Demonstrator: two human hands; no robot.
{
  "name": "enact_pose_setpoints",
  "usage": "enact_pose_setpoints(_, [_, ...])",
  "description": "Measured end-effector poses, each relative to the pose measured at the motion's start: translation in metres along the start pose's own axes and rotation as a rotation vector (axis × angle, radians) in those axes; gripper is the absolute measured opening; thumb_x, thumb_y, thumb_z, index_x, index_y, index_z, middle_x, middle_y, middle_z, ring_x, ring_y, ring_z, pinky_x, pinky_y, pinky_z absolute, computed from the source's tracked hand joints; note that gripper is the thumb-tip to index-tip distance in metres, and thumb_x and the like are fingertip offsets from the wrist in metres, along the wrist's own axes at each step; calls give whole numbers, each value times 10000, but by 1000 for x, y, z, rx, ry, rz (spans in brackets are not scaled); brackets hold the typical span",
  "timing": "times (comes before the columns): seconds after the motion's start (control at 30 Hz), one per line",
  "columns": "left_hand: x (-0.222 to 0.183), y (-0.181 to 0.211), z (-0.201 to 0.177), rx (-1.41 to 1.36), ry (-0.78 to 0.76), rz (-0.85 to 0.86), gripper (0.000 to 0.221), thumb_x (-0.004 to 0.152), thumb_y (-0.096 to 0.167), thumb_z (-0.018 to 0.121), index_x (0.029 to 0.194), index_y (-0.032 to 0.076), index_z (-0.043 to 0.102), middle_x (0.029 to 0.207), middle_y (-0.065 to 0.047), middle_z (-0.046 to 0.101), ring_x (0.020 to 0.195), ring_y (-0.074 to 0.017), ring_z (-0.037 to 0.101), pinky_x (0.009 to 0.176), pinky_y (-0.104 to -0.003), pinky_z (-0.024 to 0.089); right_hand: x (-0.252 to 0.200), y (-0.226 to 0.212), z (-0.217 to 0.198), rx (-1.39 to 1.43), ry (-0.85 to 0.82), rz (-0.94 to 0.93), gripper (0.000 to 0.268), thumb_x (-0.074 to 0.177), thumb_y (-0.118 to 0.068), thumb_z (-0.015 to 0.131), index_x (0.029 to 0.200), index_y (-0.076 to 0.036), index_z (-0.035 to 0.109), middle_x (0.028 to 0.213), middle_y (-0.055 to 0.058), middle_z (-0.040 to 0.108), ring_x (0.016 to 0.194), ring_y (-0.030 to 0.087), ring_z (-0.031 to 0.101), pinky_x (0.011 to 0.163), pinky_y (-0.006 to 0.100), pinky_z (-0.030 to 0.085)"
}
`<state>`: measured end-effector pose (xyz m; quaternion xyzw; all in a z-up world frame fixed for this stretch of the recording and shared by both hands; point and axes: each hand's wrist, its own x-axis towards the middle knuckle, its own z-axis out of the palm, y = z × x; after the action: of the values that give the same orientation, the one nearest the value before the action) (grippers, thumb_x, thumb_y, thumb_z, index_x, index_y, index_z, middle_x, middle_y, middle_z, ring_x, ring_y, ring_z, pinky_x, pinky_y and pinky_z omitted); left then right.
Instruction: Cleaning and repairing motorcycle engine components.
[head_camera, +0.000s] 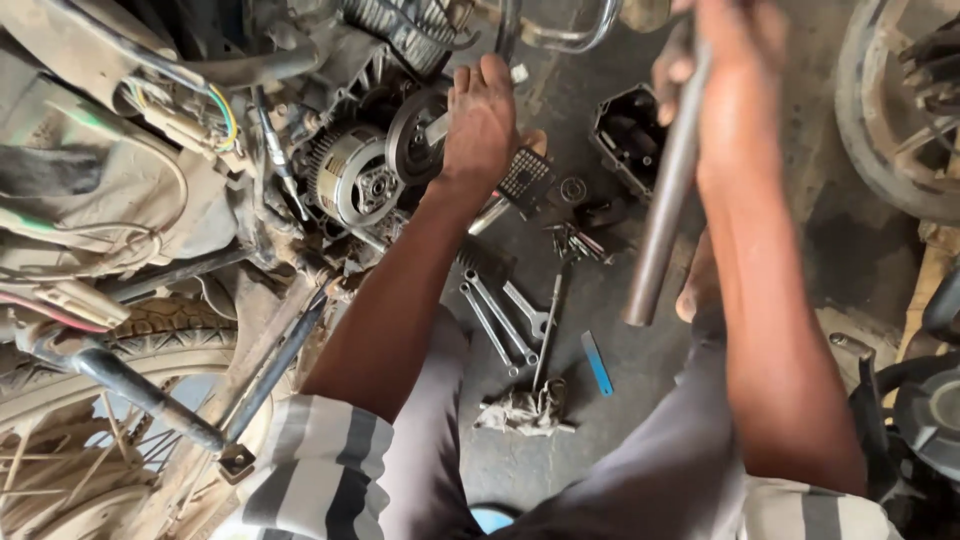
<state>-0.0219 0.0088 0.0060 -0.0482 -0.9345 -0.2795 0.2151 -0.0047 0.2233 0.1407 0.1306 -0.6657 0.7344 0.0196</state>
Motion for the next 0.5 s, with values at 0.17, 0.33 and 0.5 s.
enact_pose_setpoints(0.17, [2,-6,8,63,-33,-60,783,672,195,976,1129,-5,373,1108,-341,591,1100,-462,545,974,-537,473,5,48,24,-209,-72,123,262,1062,-378,626,1085,-124,569,754,-69,508,589,46,538,448,233,454])
enact_pose_setpoints(0.33, [4,-5,11,179,32,17,782,637,163,973,1122,4,380,1087,-357,593,1129,-501,524,984,-539,457,12,50,8,-250,-135,208,270,1059,-347,654,1051,-84,593,788,-61,534,632,39,560,465,232,473])
enact_pose_setpoints(0.5, [-1,-38,46,236,7,-1,494,915,20,840,1152,54,408,1163,-299,615,1167,-398,571,1023,-501,502,40,74,-42,-100,217,-74,259,1118,-303,630,1212,-87,523,880,-12,613,695,72,623,500,247,532])
